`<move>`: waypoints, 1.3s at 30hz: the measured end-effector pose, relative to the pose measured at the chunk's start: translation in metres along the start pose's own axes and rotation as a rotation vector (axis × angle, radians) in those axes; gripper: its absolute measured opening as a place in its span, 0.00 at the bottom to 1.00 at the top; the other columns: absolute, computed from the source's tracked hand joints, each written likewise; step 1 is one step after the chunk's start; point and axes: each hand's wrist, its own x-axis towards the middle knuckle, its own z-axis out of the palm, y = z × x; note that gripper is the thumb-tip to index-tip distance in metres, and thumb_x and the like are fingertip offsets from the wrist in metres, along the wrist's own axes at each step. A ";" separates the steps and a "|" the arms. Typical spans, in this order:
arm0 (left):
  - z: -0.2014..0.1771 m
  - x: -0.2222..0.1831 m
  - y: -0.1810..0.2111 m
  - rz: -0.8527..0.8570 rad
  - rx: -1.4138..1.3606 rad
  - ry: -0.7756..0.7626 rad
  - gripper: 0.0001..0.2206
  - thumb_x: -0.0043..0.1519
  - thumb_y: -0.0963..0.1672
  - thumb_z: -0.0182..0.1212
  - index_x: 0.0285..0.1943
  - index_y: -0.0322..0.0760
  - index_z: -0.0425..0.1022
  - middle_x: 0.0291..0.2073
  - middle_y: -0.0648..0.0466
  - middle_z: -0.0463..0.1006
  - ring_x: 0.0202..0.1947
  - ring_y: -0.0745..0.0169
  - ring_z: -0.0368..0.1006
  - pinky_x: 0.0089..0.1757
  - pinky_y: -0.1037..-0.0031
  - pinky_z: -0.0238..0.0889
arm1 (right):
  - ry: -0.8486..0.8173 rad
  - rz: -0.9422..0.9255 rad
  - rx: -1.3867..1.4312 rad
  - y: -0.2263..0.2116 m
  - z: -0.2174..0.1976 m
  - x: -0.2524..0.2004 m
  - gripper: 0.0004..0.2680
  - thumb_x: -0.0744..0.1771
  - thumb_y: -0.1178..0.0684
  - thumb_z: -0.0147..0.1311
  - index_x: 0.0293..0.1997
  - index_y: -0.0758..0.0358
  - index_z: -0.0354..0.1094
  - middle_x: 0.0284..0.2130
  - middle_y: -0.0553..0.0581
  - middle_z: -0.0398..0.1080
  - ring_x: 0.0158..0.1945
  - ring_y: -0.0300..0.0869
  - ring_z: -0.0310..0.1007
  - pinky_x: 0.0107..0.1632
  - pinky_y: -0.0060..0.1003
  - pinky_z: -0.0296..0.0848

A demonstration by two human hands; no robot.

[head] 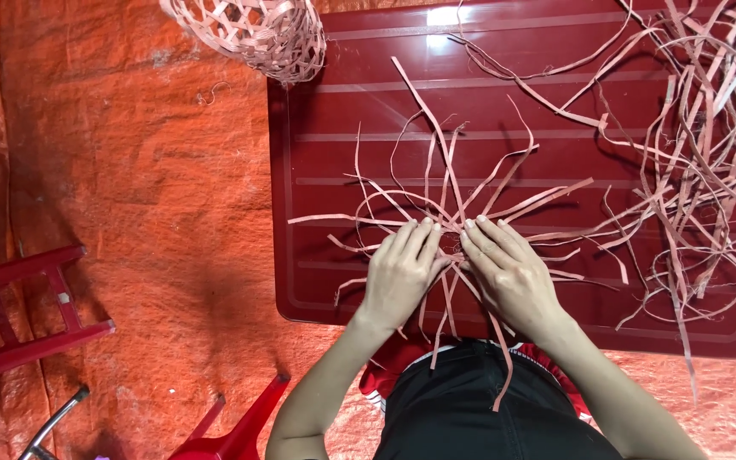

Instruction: Weaving thin plastic strips together on a red table to create the base of a basket.

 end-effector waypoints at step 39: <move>0.003 0.015 -0.012 0.050 -0.015 -0.182 0.12 0.51 0.46 0.54 0.37 0.32 0.70 0.28 0.56 0.64 0.34 0.61 0.61 0.40 0.70 0.54 | 0.116 0.092 -0.144 -0.018 0.009 0.012 0.07 0.59 0.55 0.52 0.35 0.64 0.70 0.36 0.60 0.70 0.46 0.45 0.68 0.54 0.42 0.60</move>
